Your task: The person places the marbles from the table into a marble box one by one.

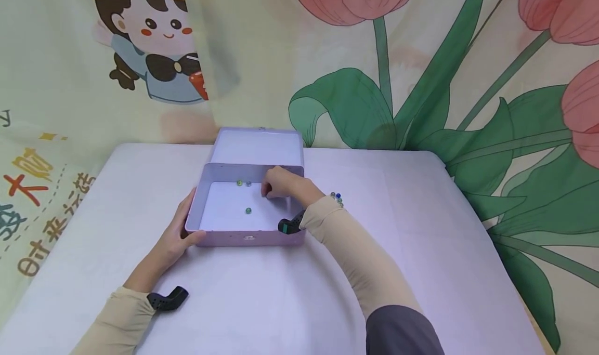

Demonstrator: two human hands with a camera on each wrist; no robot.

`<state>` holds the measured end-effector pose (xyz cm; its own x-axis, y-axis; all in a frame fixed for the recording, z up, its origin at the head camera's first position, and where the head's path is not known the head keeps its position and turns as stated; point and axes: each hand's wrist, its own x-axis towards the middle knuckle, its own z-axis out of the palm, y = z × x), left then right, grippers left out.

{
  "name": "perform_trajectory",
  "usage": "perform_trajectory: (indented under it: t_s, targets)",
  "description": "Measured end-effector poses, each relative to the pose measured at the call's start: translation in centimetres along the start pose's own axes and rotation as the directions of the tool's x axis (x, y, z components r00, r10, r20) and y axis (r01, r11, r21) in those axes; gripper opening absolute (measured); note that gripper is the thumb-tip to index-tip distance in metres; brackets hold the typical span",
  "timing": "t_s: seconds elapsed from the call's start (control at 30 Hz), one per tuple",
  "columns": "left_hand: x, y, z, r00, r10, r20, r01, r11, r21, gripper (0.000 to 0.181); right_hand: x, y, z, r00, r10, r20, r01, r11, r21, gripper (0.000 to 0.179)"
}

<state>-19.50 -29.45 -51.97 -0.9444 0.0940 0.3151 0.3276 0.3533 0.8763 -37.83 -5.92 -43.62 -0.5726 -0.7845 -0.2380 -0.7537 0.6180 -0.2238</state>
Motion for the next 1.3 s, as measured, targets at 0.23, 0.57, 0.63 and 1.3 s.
perform_trajectory:
  t_s: [0.23,0.57,0.63,1.3]
  targets:
    - [0.9,0.5,-0.7,1.000,0.002,-0.004,-0.002,1.000,0.012,0.099,0.3,-0.1,-1.4,1.000,-0.009,-0.012,0.009,1.000,-0.017,0.015]
    - [-0.4,0.2,0.3,1.000,-0.013,-0.013,0.013,1.000,-0.017,0.099,0.1,-0.2,-0.3,1.000,-0.012,0.027,0.013,0.999,-0.030,0.019]
    - [-0.7,0.2,0.3,1.000,-0.009,-0.013,0.009,1.000,-0.018,0.099,0.1,-0.3,-0.2,1.000,-0.016,0.022,0.017,1.000,-0.024,0.020]
    - [-0.5,0.1,0.0,1.000,0.010,0.002,-0.010,1.000,-0.010,0.097,-9.4,1.6,-2.8,0.912,0.074,-0.404,0.065,0.945,0.321,0.026]
